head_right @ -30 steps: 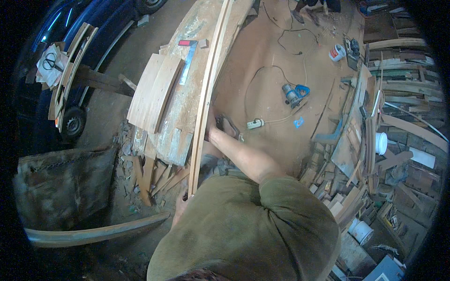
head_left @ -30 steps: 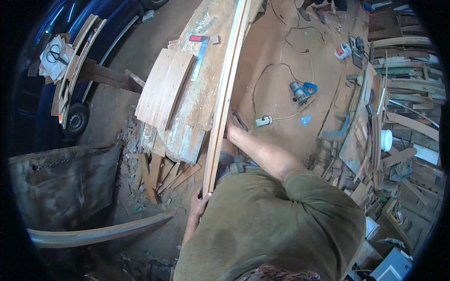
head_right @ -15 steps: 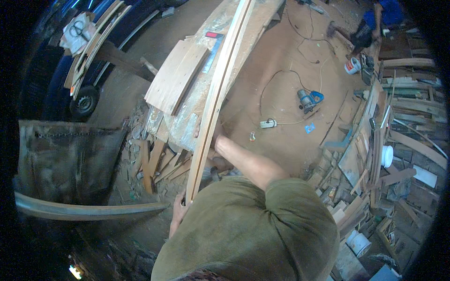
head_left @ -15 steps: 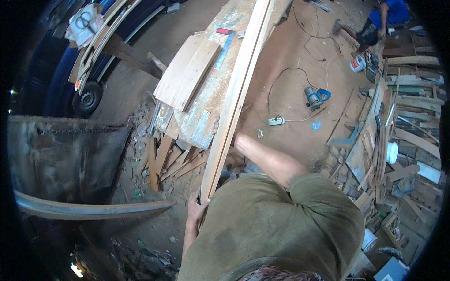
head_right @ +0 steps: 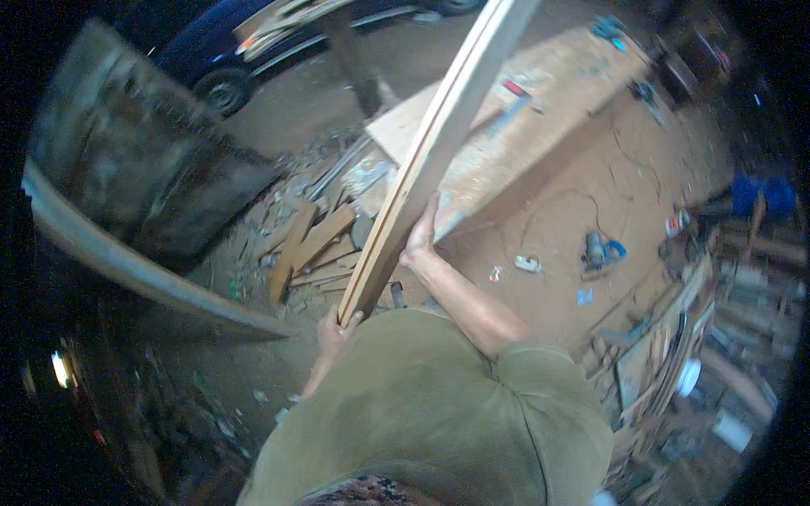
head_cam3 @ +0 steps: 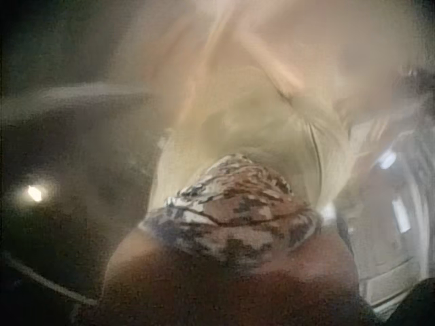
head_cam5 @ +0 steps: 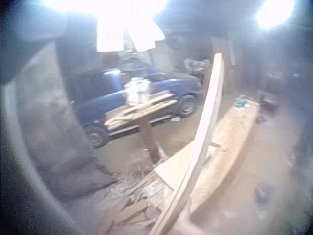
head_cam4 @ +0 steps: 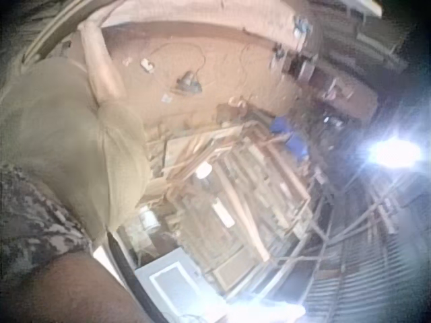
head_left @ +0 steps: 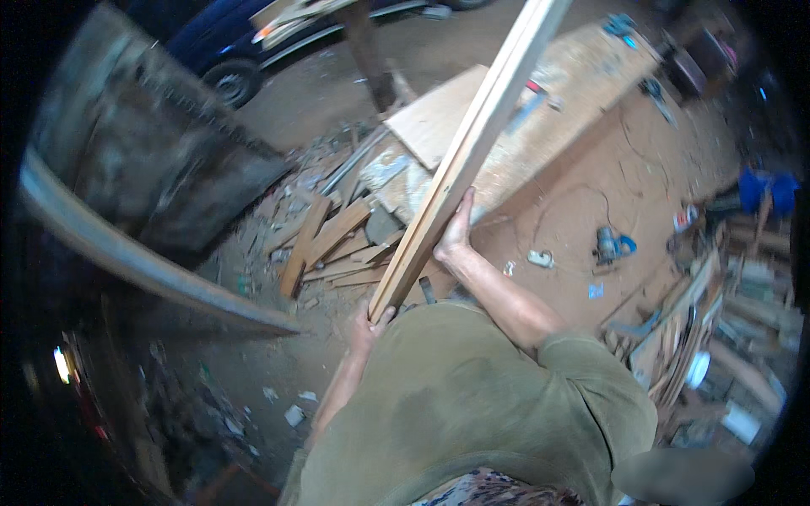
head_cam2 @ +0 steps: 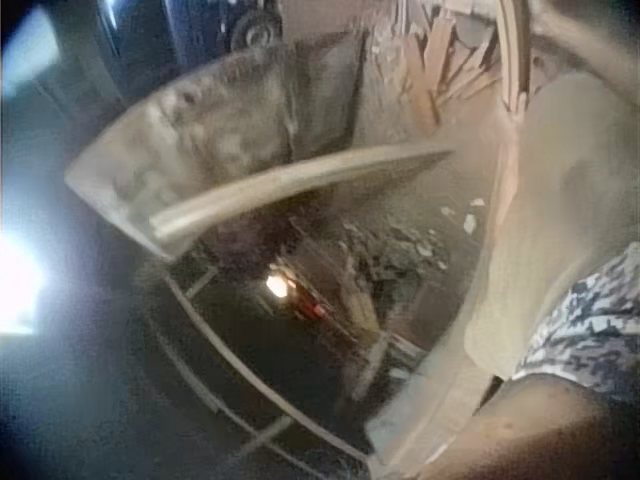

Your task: The person uses a handheld electric router to shape the edges of several long wooden planks. They move the tool along the length of each plank, then flip the wood over to process the opposite side. The person handles the planks one at a time, placing them on a workbench and moving them aside after routing.

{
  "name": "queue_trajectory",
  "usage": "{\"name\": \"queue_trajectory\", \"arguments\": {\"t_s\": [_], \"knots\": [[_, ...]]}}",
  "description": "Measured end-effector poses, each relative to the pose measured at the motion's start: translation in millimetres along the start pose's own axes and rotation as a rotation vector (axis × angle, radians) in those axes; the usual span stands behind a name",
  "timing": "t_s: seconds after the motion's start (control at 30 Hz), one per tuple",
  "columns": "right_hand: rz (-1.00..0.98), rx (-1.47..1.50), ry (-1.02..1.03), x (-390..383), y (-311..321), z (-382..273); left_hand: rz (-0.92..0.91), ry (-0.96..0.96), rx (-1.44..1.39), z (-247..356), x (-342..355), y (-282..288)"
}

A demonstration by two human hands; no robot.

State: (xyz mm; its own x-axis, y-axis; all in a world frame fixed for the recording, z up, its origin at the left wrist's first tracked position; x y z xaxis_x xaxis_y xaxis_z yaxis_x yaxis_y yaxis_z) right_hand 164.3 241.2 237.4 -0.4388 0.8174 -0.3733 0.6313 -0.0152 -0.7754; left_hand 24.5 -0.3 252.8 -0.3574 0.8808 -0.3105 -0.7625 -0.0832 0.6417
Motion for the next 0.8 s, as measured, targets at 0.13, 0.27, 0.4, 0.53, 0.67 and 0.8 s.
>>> {"name": "queue_trajectory", "arguments": {"t_s": [0.13, 0.27, 0.4, 0.53, 0.67, 0.8], "knots": [[-0.275, 0.015, 0.049, -5, -110, 12, 0.287, -0.174, 0.12, -21, 4, 87], [-0.52, -0.152, 0.066, -26, -228, 43, 0.464, -0.195, 0.114, -48, 1, 188], [-0.728, -0.36, 0.025, -34, -315, 96, 0.536, -0.205, 0.043, -102, -8, 263], [-0.836, -0.596, 0.063, -33, -390, 154, 0.706, -0.226, 0.0, -154, -24, 326], [-1.067, -0.818, 0.114, -49, -453, 225, 0.965, -0.117, 0.038, -166, -59, 377], [-1.193, -1.023, 0.203, -37, -444, 335, 1.02, 0.0, 0.217, -164, -51, 389]]}}
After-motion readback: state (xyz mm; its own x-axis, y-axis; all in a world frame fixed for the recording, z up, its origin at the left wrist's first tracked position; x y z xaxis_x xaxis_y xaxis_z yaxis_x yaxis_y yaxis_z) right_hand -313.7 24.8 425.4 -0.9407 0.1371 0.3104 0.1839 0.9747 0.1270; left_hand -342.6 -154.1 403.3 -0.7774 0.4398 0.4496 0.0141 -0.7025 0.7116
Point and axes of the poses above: each hand's wrist, its own x-axis towards the middle knuckle, its own y-axis out of the back of the hand, z = x × y, the point moved 9 cm from there along x, towards the middle knuckle, and after that the axes turned 13 degrees about -z, right-handed, at the moved point
